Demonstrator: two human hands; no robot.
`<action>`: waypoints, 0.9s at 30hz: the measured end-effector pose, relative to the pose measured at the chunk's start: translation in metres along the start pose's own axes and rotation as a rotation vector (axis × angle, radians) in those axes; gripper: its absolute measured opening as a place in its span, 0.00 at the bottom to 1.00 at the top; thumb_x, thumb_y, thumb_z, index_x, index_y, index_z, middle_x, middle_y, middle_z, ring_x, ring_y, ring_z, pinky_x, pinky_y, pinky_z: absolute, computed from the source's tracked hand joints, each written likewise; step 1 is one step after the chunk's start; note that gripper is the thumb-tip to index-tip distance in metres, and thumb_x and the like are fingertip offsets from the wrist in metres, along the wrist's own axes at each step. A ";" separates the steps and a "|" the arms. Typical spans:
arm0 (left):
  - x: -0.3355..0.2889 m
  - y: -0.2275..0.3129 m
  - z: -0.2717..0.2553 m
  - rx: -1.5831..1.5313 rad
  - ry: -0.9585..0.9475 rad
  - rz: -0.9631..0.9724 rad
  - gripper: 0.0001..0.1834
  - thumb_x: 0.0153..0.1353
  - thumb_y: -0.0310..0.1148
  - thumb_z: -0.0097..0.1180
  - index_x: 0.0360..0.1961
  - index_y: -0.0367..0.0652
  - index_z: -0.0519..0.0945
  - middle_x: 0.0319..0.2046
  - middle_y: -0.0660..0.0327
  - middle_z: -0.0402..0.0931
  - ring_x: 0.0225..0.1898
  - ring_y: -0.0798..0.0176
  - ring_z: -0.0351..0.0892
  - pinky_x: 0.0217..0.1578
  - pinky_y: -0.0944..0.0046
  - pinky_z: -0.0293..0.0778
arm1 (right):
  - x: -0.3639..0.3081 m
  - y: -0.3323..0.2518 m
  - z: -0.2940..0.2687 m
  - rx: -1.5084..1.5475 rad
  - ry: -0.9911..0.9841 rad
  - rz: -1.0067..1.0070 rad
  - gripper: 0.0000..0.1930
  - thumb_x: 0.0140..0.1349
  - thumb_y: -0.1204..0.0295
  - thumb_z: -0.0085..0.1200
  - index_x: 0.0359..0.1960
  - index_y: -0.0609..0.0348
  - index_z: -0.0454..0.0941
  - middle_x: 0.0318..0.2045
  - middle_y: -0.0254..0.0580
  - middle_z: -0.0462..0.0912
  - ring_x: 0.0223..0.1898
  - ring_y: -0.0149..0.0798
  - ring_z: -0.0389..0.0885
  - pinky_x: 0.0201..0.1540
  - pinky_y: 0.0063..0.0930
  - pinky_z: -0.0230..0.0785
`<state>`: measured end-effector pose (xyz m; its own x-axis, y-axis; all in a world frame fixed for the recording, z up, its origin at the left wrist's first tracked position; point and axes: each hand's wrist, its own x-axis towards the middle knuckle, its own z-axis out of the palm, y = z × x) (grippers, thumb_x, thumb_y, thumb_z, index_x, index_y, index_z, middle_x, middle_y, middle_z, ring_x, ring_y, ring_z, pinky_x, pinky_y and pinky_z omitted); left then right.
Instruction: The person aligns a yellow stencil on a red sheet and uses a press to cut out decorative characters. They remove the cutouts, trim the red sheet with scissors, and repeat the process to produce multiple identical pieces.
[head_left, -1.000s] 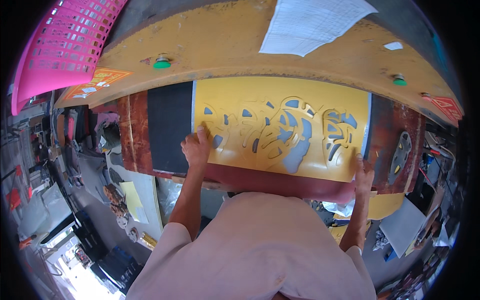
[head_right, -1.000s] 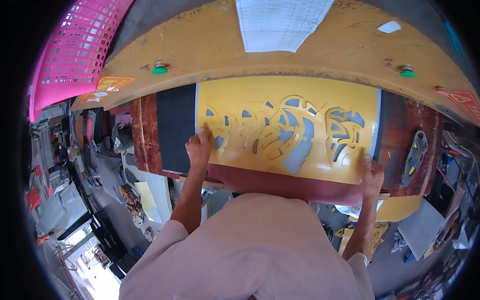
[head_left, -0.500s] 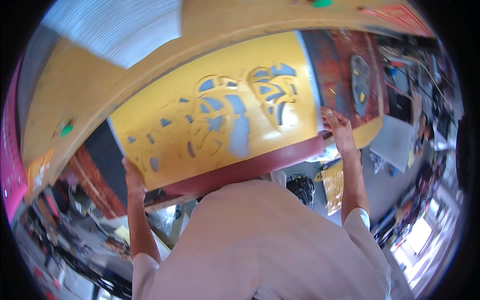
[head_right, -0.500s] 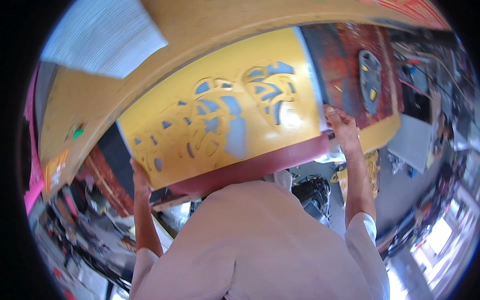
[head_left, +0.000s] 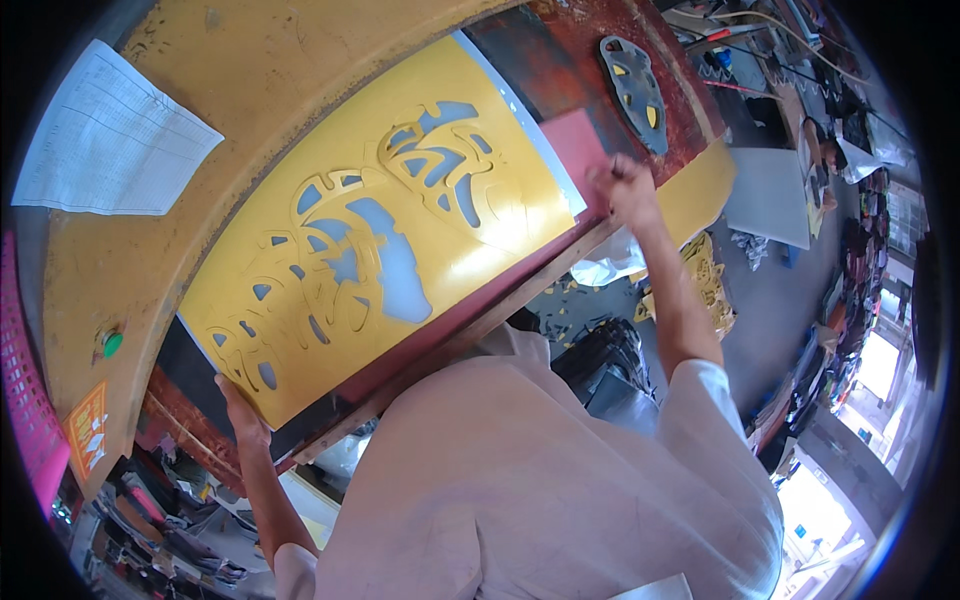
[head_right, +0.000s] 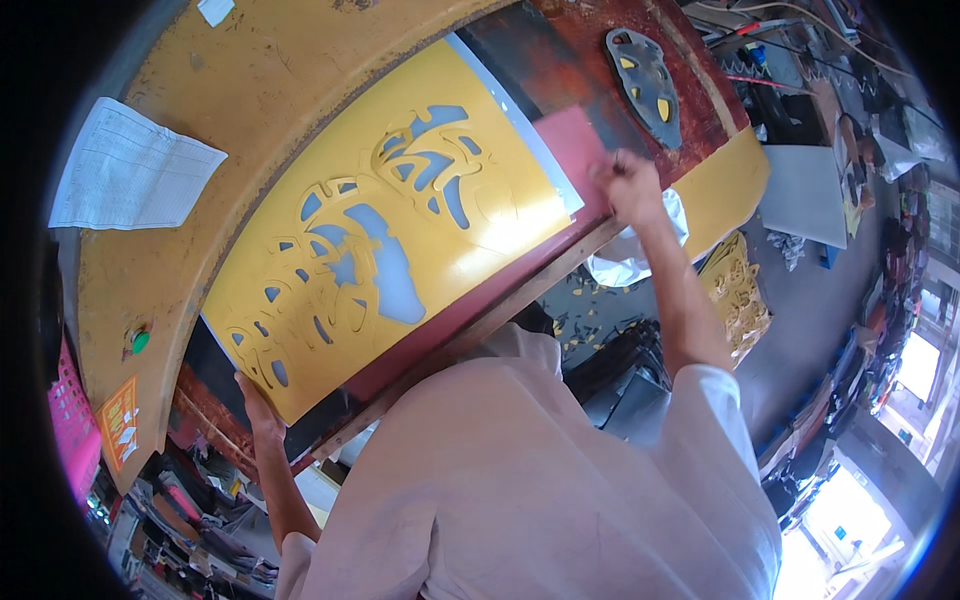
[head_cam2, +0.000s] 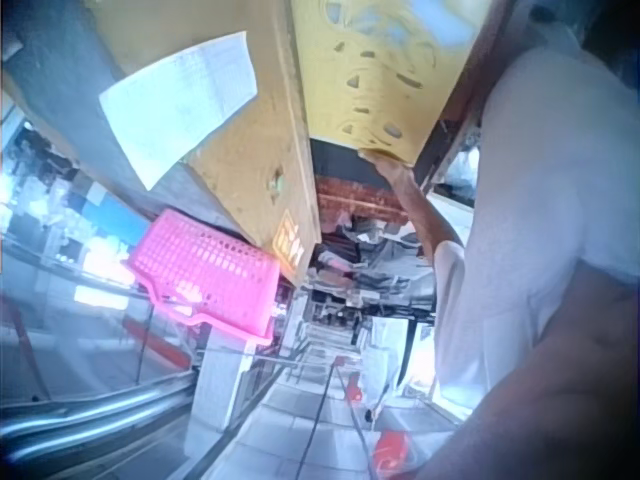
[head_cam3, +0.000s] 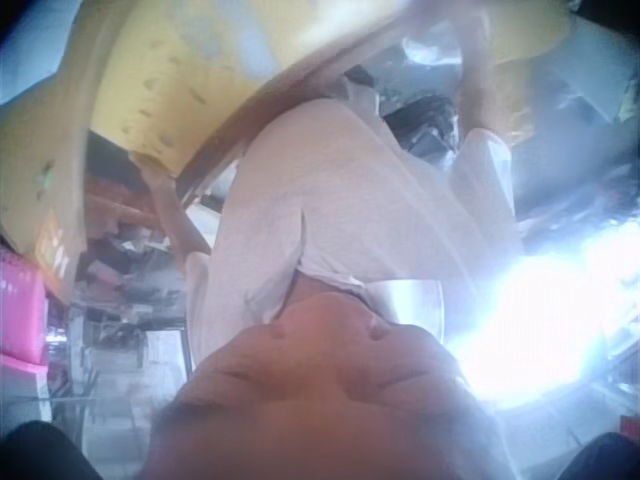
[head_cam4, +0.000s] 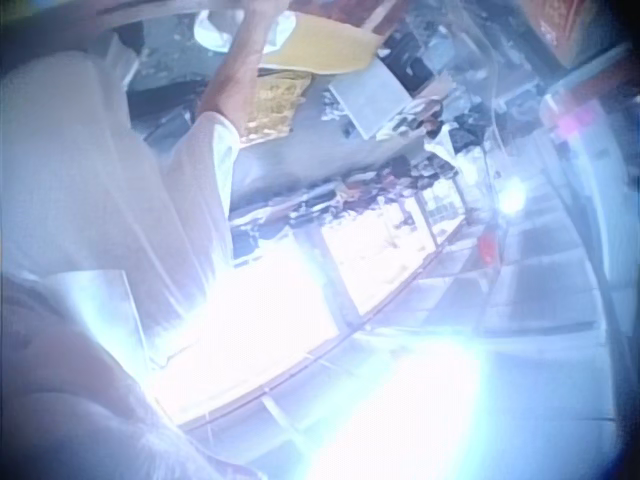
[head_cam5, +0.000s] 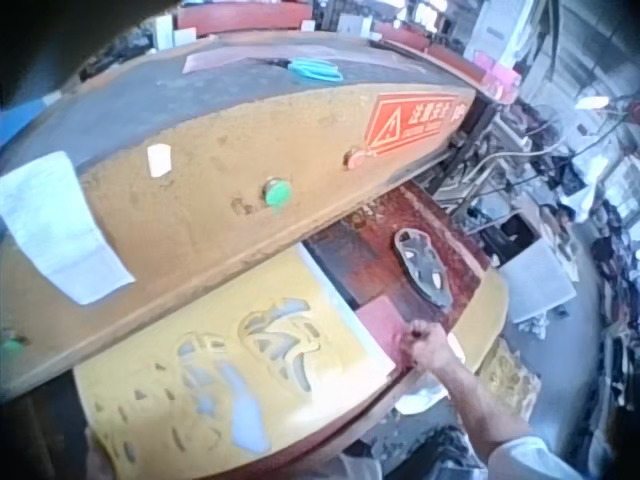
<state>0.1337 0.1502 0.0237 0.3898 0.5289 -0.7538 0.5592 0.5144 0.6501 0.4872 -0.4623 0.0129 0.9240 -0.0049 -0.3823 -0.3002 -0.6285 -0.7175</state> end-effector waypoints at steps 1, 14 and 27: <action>-0.001 0.002 0.001 0.012 0.008 0.002 0.41 0.80 0.65 0.29 0.77 0.44 0.64 0.72 0.58 0.70 0.70 0.55 0.72 0.68 0.58 0.69 | 0.012 -0.004 -0.009 0.049 -0.046 0.092 0.11 0.65 0.66 0.64 0.42 0.59 0.88 0.26 0.31 0.83 0.25 0.31 0.79 0.32 0.28 0.73; 0.000 0.005 0.008 0.028 0.051 -0.018 0.40 0.80 0.65 0.29 0.74 0.43 0.68 0.68 0.57 0.75 0.65 0.55 0.78 0.63 0.57 0.75 | 0.019 -0.034 -0.001 0.012 -0.457 0.301 0.18 0.75 0.60 0.59 0.52 0.64 0.87 0.42 0.36 0.89 0.41 0.28 0.83 0.49 0.26 0.76; 0.000 0.004 0.003 0.079 0.021 -0.030 0.41 0.80 0.64 0.29 0.76 0.42 0.65 0.71 0.56 0.71 0.69 0.54 0.73 0.67 0.58 0.70 | 0.009 -0.014 0.009 0.124 -0.415 0.309 0.14 0.74 0.68 0.58 0.51 0.64 0.87 0.39 0.33 0.88 0.37 0.26 0.83 0.40 0.22 0.77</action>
<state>0.1381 0.1496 0.0259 0.3569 0.5290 -0.7700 0.6269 0.4755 0.6172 0.4977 -0.4465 0.0143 0.6245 0.1484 -0.7668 -0.5925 -0.5497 -0.5889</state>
